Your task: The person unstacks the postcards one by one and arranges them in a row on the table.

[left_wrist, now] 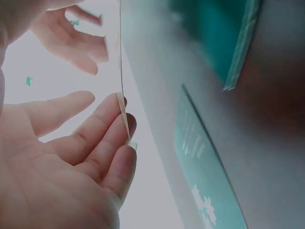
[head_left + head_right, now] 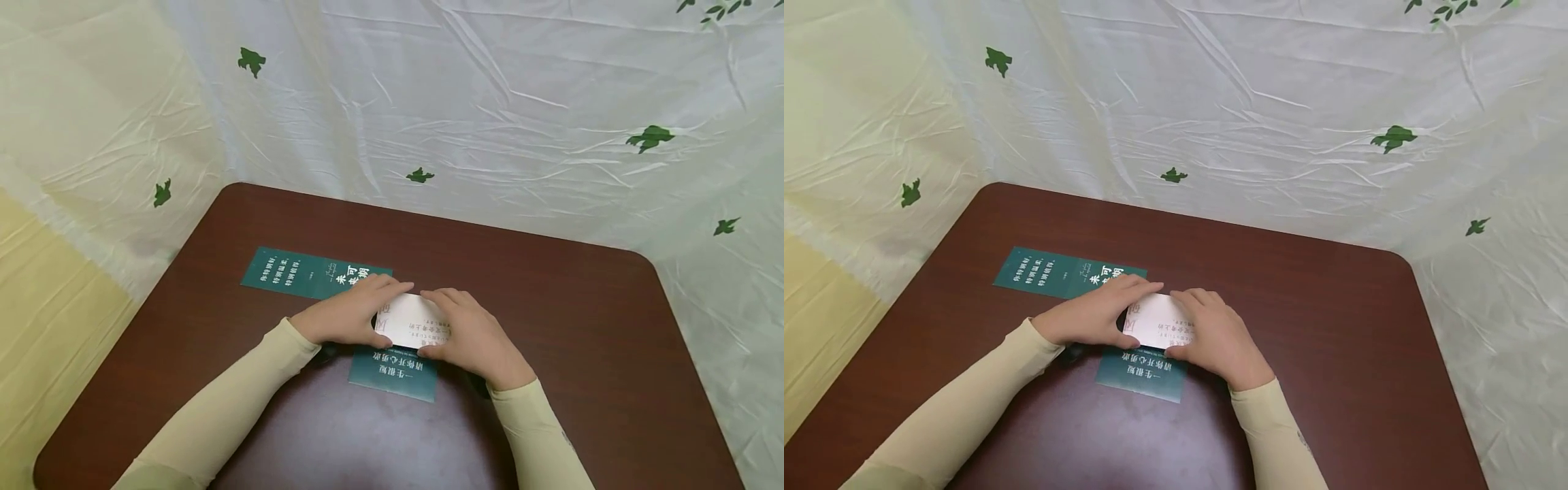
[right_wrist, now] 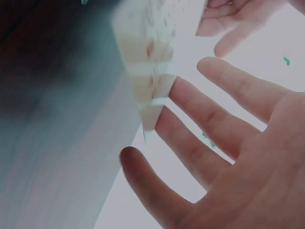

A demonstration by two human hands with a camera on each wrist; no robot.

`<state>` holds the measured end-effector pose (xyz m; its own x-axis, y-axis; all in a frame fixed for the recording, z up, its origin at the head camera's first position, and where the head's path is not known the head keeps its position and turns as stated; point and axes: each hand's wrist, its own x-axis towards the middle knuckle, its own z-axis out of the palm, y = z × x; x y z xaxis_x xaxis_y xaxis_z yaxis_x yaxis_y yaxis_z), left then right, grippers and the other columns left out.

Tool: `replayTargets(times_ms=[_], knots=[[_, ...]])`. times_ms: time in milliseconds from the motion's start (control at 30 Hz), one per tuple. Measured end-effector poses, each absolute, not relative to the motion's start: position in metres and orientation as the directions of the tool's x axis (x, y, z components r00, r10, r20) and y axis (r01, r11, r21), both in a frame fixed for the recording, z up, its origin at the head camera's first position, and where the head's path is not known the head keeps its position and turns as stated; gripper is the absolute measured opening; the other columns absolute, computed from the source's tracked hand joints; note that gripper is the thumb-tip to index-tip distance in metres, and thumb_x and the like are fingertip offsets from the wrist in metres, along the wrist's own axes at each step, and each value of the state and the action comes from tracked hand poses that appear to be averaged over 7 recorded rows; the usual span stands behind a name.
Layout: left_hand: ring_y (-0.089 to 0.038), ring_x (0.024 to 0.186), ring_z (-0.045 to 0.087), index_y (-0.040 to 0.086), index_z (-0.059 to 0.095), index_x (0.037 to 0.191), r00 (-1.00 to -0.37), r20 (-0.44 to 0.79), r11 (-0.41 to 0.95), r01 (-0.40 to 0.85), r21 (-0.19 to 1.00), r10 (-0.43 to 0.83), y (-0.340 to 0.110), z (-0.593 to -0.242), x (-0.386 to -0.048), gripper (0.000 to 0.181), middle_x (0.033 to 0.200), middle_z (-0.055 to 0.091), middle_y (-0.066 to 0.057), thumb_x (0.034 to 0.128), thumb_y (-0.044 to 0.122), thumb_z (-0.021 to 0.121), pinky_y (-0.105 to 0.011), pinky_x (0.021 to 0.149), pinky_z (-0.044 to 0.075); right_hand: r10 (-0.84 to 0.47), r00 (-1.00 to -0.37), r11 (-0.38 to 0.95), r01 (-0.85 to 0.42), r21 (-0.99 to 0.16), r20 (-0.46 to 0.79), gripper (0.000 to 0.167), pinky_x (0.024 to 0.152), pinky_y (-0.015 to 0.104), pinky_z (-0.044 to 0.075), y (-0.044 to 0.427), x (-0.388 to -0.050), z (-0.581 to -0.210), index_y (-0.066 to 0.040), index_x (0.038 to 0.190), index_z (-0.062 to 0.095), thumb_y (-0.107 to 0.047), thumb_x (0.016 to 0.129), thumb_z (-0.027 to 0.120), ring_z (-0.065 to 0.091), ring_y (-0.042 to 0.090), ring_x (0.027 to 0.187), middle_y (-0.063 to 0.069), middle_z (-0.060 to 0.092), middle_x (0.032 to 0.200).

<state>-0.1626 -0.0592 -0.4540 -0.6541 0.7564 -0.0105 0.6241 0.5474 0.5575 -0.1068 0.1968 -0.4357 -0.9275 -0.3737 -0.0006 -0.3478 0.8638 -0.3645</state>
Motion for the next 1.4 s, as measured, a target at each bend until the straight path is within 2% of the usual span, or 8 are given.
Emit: replayTargets(times_ms=[167, 467, 867, 1167, 1400], knots=[[-0.023, 0.143, 0.049, 0.014, 0.037, 0.169, -0.667, -0.016, 0.558, 0.61, 0.563, 0.745, -0.049, -0.454, -0.189, 0.101, 0.158, 0.053, -0.004, 0.0857, 0.033, 0.09, -0.045, 0.121, 0.043, -0.35, -0.937, 0.861, -0.321, -0.395, -0.001, 0.089, 0.106, 0.056, 0.056, 0.205, -0.127, -0.443, -0.017, 0.156, 0.056, -0.034, 0.079, 0.096, 0.05, 0.032, 0.147, 0.003, 0.058, 0.156], [-0.026, 0.15, 0.047, 0.012, 0.036, 0.169, -0.683, -0.069, 0.596, 0.579, 0.557, 0.728, -0.038, -0.458, -0.214, 0.099, 0.165, 0.051, -0.006, 0.0875, 0.028, 0.09, -0.05, 0.129, 0.03, -0.358, -0.934, 0.812, -0.318, -0.49, 0.013, 0.082, 0.121, 0.054, 0.044, 0.215, -0.151, -0.459, -0.011, 0.156, 0.056, -0.027, 0.084, 0.092, 0.045, 0.035, 0.151, 0.007, 0.058, 0.158], [-0.027, 0.157, 0.044, 0.012, 0.036, 0.17, -0.694, -0.089, 0.611, 0.556, 0.564, 0.714, -0.027, -0.468, -0.216, 0.099, 0.169, 0.048, -0.005, 0.0895, 0.036, 0.09, -0.049, 0.133, 0.024, -0.393, -0.92, 0.785, -0.328, -0.526, -0.013, 0.077, 0.125, 0.057, 0.04, 0.229, -0.158, -0.464, -0.003, 0.153, 0.058, -0.021, 0.085, 0.091, 0.049, 0.039, 0.148, 0.015, 0.058, 0.157], [-0.027, 0.157, 0.044, 0.015, 0.038, 0.169, -0.705, -0.096, 0.617, 0.536, 0.576, 0.703, -0.03, -0.467, -0.216, 0.097, 0.169, 0.049, -0.003, 0.0898, 0.035, 0.09, -0.05, 0.133, 0.024, -0.395, -0.919, 0.781, -0.332, -0.53, -0.007, 0.078, 0.125, 0.058, 0.039, 0.228, -0.16, -0.464, -0.002, 0.154, 0.056, -0.021, 0.086, 0.091, 0.05, 0.041, 0.149, 0.016, 0.058, 0.158], [-0.028, 0.159, 0.042, 0.014, 0.038, 0.169, -0.702, -0.1, 0.618, 0.539, 0.572, 0.705, -0.032, -0.47, -0.216, 0.096, 0.17, 0.047, -0.003, 0.0909, 0.037, 0.089, -0.05, 0.133, 0.023, -0.383, -0.923, 0.791, -0.313, -0.525, -0.027, 0.079, 0.127, 0.058, 0.036, 0.227, -0.156, -0.466, -0.004, 0.156, 0.055, -0.024, 0.088, 0.09, 0.043, 0.041, 0.156, 0.016, 0.051, 0.166]])
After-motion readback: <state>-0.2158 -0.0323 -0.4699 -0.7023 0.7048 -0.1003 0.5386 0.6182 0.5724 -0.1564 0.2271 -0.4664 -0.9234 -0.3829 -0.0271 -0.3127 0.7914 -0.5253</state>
